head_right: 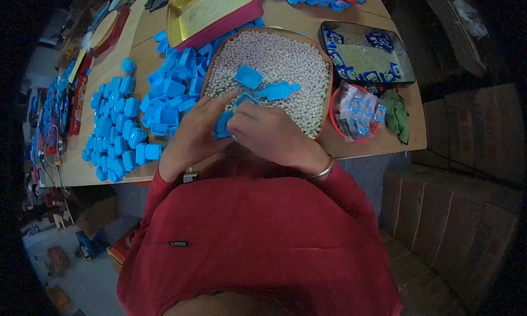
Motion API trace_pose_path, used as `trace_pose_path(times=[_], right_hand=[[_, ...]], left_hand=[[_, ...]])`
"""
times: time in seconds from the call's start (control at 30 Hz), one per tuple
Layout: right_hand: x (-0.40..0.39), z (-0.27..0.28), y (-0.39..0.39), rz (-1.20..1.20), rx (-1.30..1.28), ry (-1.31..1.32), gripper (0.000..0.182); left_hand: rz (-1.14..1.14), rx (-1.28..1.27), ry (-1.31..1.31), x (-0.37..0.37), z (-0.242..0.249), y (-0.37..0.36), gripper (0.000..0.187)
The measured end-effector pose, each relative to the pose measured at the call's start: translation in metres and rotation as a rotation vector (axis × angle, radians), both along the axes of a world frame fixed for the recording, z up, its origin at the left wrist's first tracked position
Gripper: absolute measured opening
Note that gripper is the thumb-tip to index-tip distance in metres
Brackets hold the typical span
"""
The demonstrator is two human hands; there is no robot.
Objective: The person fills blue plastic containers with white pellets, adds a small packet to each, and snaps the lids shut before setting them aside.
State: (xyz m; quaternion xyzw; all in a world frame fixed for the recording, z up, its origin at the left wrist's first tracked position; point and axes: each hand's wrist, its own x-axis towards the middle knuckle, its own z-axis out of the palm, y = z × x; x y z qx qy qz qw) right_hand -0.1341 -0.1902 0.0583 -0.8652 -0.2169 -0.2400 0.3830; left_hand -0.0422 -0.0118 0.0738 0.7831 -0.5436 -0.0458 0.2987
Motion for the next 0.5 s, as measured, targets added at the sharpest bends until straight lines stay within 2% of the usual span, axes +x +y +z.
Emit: trace_pose_path(times=[0.03, 0.13, 0.27, 0.33, 0.5], right_hand=[[-0.003, 0.001, 0.001, 0.006, 0.038, 0.016, 0.016], [-0.007, 0.001, -0.001, 0.005, 0.104, 0.018, 0.016], [-0.007, 0.001, -0.011, -0.017, 0.183, -0.006, 0.016], [-0.004, 0.002, -0.015, -0.024, 0.291, 0.109, 0.015], [0.006, -0.002, -0.018, 0.078, 0.608, 0.403, 0.011]], left_hand=[[0.036, -0.089, 0.023, 0.000, 0.000, -0.001, 0.056], [0.020, -0.039, 0.027, 0.005, -0.009, 0.003, 0.060], [0.028, -0.220, 0.104, -0.002, -0.007, 0.002, 0.058], [0.054, -0.357, 0.187, -0.009, -0.021, -0.002, 0.055], [0.162, -0.695, 0.090, -0.018, -0.035, -0.021, 0.051]])
